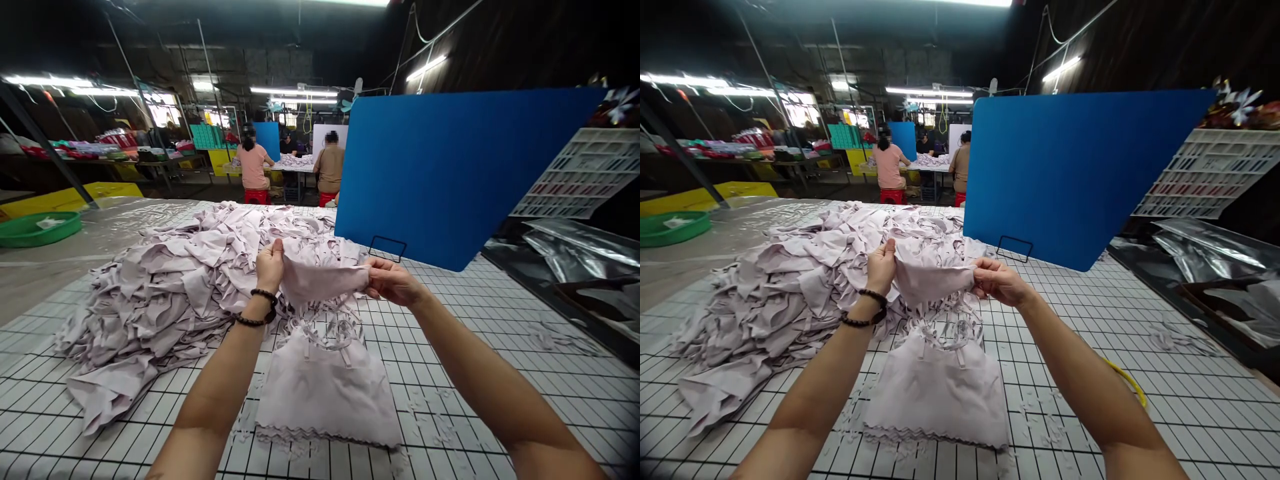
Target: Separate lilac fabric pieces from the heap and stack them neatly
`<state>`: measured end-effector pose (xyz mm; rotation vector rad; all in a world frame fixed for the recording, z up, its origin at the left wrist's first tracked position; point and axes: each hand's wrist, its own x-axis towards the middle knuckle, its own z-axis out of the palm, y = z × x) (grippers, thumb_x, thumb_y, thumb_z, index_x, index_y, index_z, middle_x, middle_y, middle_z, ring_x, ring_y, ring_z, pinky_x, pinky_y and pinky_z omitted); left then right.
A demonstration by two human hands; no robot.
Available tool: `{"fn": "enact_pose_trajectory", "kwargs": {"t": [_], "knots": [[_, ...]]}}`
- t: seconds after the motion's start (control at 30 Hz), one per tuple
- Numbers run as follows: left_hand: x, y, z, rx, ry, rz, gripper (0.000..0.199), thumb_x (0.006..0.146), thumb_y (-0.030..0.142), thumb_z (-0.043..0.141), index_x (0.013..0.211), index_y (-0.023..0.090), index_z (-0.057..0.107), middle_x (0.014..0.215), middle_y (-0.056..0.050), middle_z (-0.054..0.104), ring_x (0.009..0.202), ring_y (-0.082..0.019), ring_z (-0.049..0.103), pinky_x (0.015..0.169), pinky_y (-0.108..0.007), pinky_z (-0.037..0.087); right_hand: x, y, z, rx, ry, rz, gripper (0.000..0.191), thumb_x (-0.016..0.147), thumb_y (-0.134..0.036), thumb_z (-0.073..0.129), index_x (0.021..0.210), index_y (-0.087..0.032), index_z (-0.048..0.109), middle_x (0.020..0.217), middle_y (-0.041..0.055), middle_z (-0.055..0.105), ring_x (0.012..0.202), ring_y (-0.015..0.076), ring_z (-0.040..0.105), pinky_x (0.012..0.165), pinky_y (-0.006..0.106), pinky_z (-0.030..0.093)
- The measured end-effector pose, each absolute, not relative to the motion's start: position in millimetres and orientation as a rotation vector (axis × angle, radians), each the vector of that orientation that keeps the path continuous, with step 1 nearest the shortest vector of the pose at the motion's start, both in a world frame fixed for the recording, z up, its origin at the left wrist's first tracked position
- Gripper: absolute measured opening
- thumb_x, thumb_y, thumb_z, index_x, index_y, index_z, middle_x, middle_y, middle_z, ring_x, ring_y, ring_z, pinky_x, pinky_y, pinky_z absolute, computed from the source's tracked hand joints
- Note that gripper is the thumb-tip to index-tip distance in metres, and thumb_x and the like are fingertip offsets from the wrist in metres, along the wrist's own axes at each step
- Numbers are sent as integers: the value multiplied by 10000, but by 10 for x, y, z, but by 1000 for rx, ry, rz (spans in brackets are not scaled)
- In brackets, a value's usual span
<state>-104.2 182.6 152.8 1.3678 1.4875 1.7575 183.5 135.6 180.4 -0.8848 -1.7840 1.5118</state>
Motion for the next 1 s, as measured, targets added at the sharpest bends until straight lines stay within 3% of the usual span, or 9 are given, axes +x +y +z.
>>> {"fn": "enact_pose_trajectory", "kwargs": {"t": [0.07,0.17,0.23,0.37,0.43,0.57,0.77,0.9,1.0], "knots": [[-1115,1907,1540,1282,1579,1793,492,808,612,443,663,160,573,592,-7,543,612,-141,489,539,-223,357,1852,1315,1835,-968,-2025,1370,293,751,-464,610,833,-184,644,678,20,601,544,120,507,524,263,380],[-1221,2015,1570,1184,1622,1872,490,814,613,427,656,165,548,563,4,506,587,-135,461,534,-227,344,1793,1165,1961,-1250,-2290,863,223,768,-389,623,675,-187,651,640,34,575,609,158,510,562,279,369],[-1260,2057,1586,1173,1590,1911,489,811,619,423,643,171,525,550,12,486,566,-127,441,528,-226,335,1703,989,2071,-1222,-2371,733,227,814,-371,578,685,-201,656,681,40,580,648,169,515,582,287,382],[-1230,2048,1608,1283,1502,1887,495,814,623,416,595,183,466,530,27,440,529,-111,392,510,-222,310,1579,672,2222,-732,-2503,1045,212,838,-384,559,798,-205,667,980,73,585,850,184,542,701,306,441],[-1190,2024,1626,1364,1477,1873,494,821,613,420,574,186,435,525,34,408,521,-104,365,503,-223,295,1608,638,2221,-683,-2336,1221,248,850,-409,537,817,-184,636,865,65,572,731,152,537,605,277,438],[-1168,2011,1670,1389,1412,1809,492,813,608,447,558,188,413,508,44,366,505,-96,329,486,-221,279,1768,722,2140,-808,-2075,1493,295,851,-447,523,764,-166,542,615,-17,461,469,73,408,409,208,315],[-1303,2045,1695,1408,1269,1658,518,755,658,493,590,168,491,507,37,419,499,-90,367,472,-209,291,2025,850,2117,-1102,-2119,1191,295,799,-449,594,759,-157,576,613,-20,477,510,78,418,436,204,321],[-1392,1993,1753,1451,1205,1534,527,749,660,504,622,150,543,538,19,474,501,-87,403,469,-204,304,2215,937,2202,-1155,-2086,1029,290,781,-443,617,839,-159,627,777,47,606,705,149,543,618,270,441],[-1421,1929,1849,1460,1129,1433,516,735,647,537,597,150,536,519,21,465,461,-76,391,436,-201,276,2309,995,2348,-1128,-2001,1004,292,764,-440,637,876,-171,648,856,76,644,808,199,583,717,326,465]]}}
